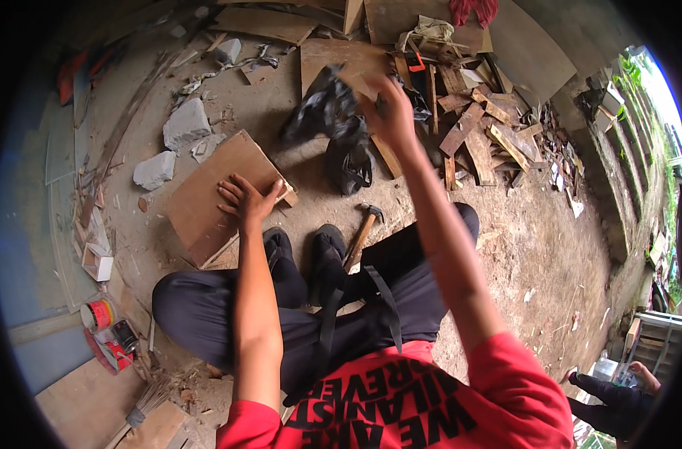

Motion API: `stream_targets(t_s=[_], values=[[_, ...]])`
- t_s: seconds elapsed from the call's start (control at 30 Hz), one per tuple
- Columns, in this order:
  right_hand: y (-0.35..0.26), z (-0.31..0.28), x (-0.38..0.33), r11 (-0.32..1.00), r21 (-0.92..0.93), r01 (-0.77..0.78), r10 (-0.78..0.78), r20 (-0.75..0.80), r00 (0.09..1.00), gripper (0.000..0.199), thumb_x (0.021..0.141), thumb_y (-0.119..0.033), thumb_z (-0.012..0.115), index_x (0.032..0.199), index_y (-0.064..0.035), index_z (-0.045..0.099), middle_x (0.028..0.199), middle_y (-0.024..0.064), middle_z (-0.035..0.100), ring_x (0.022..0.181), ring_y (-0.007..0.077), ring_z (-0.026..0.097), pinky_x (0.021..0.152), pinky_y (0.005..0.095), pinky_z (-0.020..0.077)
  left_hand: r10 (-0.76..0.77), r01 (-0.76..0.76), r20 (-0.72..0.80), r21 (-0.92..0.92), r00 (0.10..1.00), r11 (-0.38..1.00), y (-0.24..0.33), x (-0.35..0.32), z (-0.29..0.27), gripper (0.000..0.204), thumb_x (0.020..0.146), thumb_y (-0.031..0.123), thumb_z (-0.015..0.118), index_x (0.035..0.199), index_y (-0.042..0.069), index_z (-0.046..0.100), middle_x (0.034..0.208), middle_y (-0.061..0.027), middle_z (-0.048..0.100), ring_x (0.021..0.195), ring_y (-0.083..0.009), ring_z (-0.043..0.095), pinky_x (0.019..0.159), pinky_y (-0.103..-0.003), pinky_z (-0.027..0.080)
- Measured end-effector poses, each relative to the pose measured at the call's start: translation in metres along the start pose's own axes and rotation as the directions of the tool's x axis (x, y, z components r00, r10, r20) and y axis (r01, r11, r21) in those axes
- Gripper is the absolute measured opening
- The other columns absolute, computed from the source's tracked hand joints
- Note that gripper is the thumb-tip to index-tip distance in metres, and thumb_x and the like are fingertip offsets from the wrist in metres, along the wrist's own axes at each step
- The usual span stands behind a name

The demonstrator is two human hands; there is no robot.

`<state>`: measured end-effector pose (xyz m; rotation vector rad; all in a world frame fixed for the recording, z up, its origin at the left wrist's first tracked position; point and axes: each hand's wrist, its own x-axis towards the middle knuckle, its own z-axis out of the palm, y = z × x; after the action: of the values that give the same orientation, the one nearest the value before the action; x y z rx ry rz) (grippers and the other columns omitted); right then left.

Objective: The person sits on the floor and uses a hammer to repeatedly strike and break a piece of wood placed on a cardboard box. The person adjusts the wood and continues hammering until it is broken into smaller pieces.

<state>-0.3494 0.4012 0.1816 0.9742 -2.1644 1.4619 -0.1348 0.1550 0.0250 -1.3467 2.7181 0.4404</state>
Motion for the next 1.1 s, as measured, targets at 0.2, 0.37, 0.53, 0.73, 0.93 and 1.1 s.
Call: stream_targets(t_s=[0.2,0.37,0.53,0.73,0.93,1.1], values=[[0.158,0.027,-0.322,-0.004,-0.26,-0.965,0.999,0.04,-0.015,0.046,0.082,-0.041,0.079,0.078,0.0018,0.064,0.067,0.0099,0.061,0.062,0.0219,0.061,0.052,0.04,0.0463,0.061,-0.064,0.085,0.03,0.995,0.998,0.021,-0.007,-0.014,0.157,0.053,0.089,0.069,0.157,-0.002,-0.003,0.159,-0.0379,-0.009,0.15,-0.0498,-0.014,0.113,-0.072,-0.003],[0.196,0.065,-0.34,0.129,-0.438,-0.89,0.991,0.029,0.129,0.034,0.081,-0.034,0.073,0.081,-0.0007,0.07,0.072,0.0148,0.068,0.073,0.0313,0.069,0.062,0.0412,0.0546,0.107,-0.109,0.142,0.007,0.984,0.994,0.037,-0.01,-0.02,0.158,0.052,0.081,0.079,0.157,0.0,-0.007,0.159,-0.0373,-0.012,0.149,-0.0499,-0.016,0.113,-0.072,-0.003],[0.095,0.104,-0.331,0.053,-0.574,-0.817,0.991,-0.067,0.112,0.074,0.077,-0.037,0.082,0.133,-0.0009,0.051,0.124,0.0221,0.063,0.118,0.042,0.061,0.099,0.0488,0.05,0.071,-0.076,0.235,0.012,0.969,0.997,-0.008,-0.013,-0.039,0.159,0.052,0.065,0.089,0.157,0.005,-0.014,0.158,-0.0356,-0.02,0.148,-0.0491,-0.02,0.113,-0.071,-0.003],[0.149,0.078,-0.347,0.012,-0.53,-0.848,0.999,-0.029,0.033,0.071,0.073,-0.036,0.086,0.122,0.0049,0.055,0.118,0.0263,0.066,0.112,0.0387,0.065,0.089,0.0457,0.0554,0.119,-0.129,0.192,0.043,0.974,0.991,0.022,-0.009,-0.028,0.162,0.051,0.061,0.091,0.156,0.005,-0.018,0.157,-0.0355,-0.023,0.148,-0.0503,-0.021,0.112,-0.074,-0.003],[0.132,0.081,-0.322,0.342,-0.122,-0.932,0.885,-0.29,0.363,0.056,0.076,-0.028,0.08,0.111,0.0037,0.05,0.099,0.0255,0.065,0.093,0.0382,0.067,0.082,0.046,0.0519,0.08,-0.104,0.212,0.104,0.974,0.989,0.025,-0.012,-0.035,0.162,0.049,0.063,0.091,0.156,0.004,-0.015,0.158,-0.0372,-0.019,0.148,-0.0521,-0.016,0.113,-0.073,0.002],[0.133,0.069,-0.24,0.53,0.022,-0.848,0.805,-0.328,0.495,0.047,0.081,-0.022,0.076,0.111,0.0012,0.048,0.093,0.0228,0.063,0.086,0.0357,0.064,0.078,0.0457,0.0499,0.048,-0.074,0.206,0.117,0.977,0.99,0.011,-0.013,-0.033,0.163,0.048,0.071,0.087,0.157,0.004,-0.016,0.158,-0.0355,-0.02,0.148,-0.0511,-0.018,0.112,-0.075,0.001]])
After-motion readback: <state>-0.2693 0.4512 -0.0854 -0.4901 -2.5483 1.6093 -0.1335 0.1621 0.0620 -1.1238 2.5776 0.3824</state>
